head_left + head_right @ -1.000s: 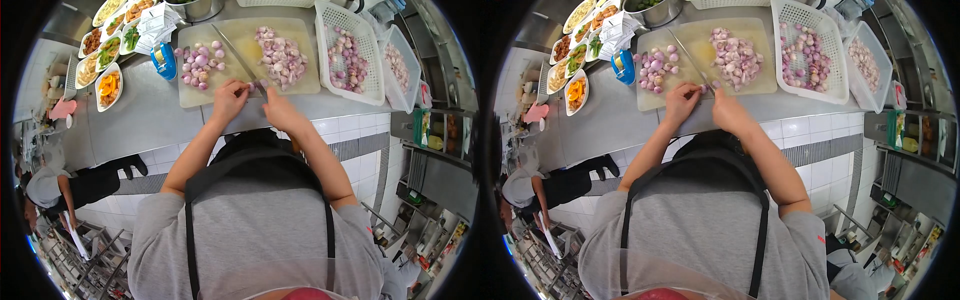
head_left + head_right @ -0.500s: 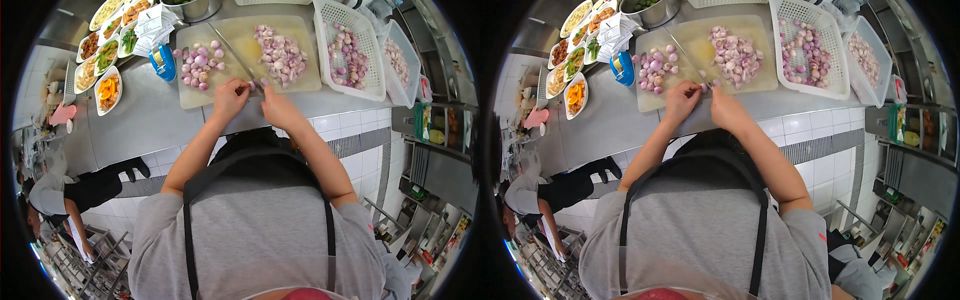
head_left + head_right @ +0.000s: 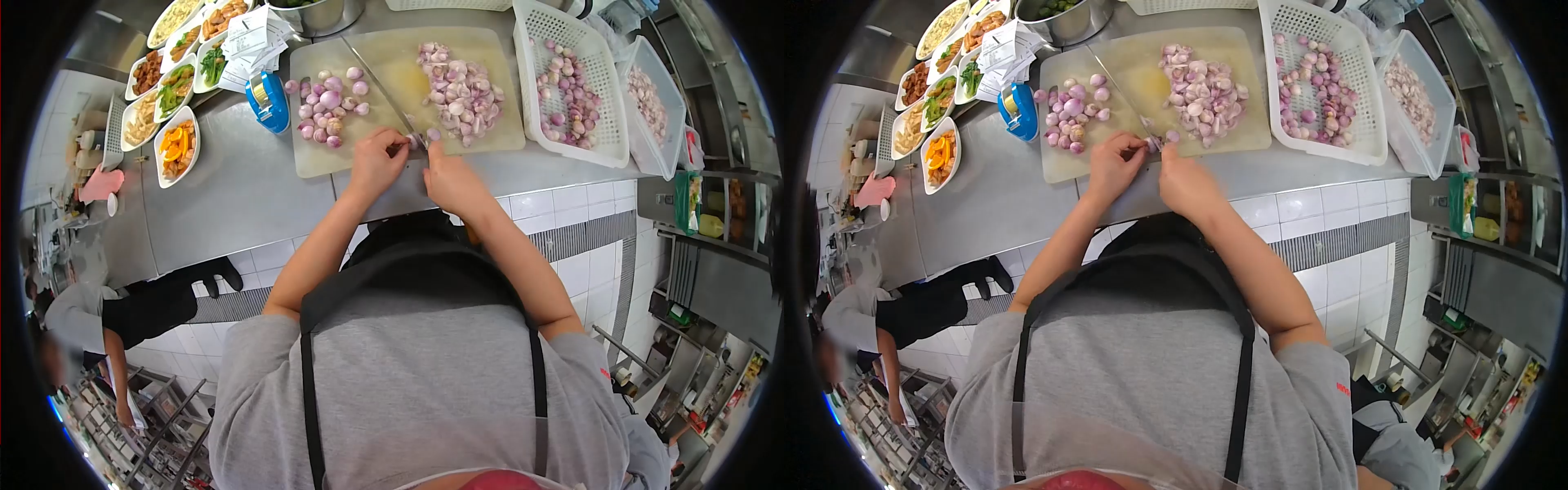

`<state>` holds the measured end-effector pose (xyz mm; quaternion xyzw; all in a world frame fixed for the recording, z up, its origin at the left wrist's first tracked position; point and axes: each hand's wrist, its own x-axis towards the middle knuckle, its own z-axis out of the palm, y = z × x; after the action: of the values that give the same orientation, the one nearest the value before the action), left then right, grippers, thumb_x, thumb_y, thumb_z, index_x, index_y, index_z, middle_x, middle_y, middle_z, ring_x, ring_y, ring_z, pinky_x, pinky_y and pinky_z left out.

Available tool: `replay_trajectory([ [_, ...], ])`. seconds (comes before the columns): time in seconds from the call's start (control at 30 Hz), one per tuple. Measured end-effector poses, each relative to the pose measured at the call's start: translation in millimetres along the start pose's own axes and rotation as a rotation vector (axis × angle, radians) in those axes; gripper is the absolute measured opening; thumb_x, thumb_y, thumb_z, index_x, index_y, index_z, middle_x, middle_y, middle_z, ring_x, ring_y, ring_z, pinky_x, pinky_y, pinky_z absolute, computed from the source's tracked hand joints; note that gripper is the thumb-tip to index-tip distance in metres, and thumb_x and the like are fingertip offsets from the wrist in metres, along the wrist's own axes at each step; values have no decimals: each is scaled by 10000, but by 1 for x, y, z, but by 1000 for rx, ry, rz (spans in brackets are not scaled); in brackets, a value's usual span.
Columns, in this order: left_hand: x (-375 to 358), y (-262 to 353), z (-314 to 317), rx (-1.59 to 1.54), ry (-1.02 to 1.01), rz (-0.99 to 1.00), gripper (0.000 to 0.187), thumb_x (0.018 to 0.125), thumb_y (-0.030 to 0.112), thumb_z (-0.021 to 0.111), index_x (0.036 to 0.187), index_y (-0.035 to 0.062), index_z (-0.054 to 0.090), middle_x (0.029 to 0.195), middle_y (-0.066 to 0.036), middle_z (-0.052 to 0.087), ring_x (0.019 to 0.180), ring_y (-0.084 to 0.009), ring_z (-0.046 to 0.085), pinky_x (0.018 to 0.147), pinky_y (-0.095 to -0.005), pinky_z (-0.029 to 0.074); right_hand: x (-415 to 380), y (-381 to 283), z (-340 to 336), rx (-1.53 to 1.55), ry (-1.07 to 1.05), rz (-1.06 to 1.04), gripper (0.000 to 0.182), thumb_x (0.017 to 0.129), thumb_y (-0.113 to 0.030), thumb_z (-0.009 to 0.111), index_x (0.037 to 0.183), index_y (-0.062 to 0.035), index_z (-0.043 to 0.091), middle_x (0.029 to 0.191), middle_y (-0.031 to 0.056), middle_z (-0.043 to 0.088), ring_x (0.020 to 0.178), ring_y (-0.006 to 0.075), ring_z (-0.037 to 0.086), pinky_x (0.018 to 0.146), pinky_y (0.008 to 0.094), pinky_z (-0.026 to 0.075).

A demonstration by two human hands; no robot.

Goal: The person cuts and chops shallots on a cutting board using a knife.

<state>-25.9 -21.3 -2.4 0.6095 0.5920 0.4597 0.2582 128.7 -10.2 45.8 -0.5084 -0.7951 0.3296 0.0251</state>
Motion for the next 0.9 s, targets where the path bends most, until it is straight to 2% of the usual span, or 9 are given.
replay_trajectory([
  [0.17,-2,0,-2,6,-25,10,66,727,25,644,781,-11,633,796,-98,622,611,-164,617,567,-246,496,-11,-16,-23,97,-144,127,546,829,-147,491,1260,100,264,760,305,580,717,466,562,679,516,436],
  [0.23,-1,-1,0,8,-9,5,64,722,30,649,775,-4,637,796,-98,622,606,-164,615,564,-249,496,-3,2,7,-73,99,-82,504,830,-131,489,1232,95,287,720,285,585,593,420,576,573,484,461],
  [0.37,-2,1,-2,7,-36,-6,103,722,18,637,825,19,638,845,-94,626,642,-166,620,574,-252,496,2,14,11,-17,114,-87,502,836,-132,496,1244,64,279,697,248,586,503,338,576,447,431,452],
  [0.47,2,5,-4,58,-59,92,166,722,5,607,883,42,630,886,-90,618,737,-201,619,637,-280,503,-1,3,-24,242,-90,102,296,827,-116,461,1063,54,401,713,268,587,540,376,579,529,455,461],
  [0.53,4,3,-4,256,-78,418,188,716,12,587,897,55,615,895,-89,604,815,-240,595,702,-318,495,-1,9,-37,406,-163,196,243,842,-152,490,989,21,404,655,228,577,453,311,554,426,415,438],
  [0.63,8,6,-10,281,-176,369,166,711,31,585,873,50,613,872,-89,597,844,-259,574,728,-343,484,-2,19,-42,327,-89,163,237,842,-157,509,951,15,389,644,210,570,406,275,531,359,387,407],
  [0.77,19,15,-19,361,-297,338,160,697,49,608,857,45,612,834,-92,595,784,-249,585,687,-330,487,-3,20,-43,278,-147,196,288,852,-179,526,1028,-5,378,692,181,561,478,265,547,407,380,426],
  [0.83,21,15,-19,181,-417,170,166,698,90,630,850,29,607,771,-101,607,712,-245,600,637,-329,486,-8,22,-30,-3,145,-84,241,830,-153,512,961,23,412,721,276,582,639,423,579,592,499,451],
  [0.9,15,14,-15,96,-311,-42,173,704,114,651,846,21,620,748,-97,622,678,-211,606,613,-311,484,-17,16,-27,59,104,-9,251,826,-156,514,971,23,415,741,286,582,700,444,567,645,515,437],
])
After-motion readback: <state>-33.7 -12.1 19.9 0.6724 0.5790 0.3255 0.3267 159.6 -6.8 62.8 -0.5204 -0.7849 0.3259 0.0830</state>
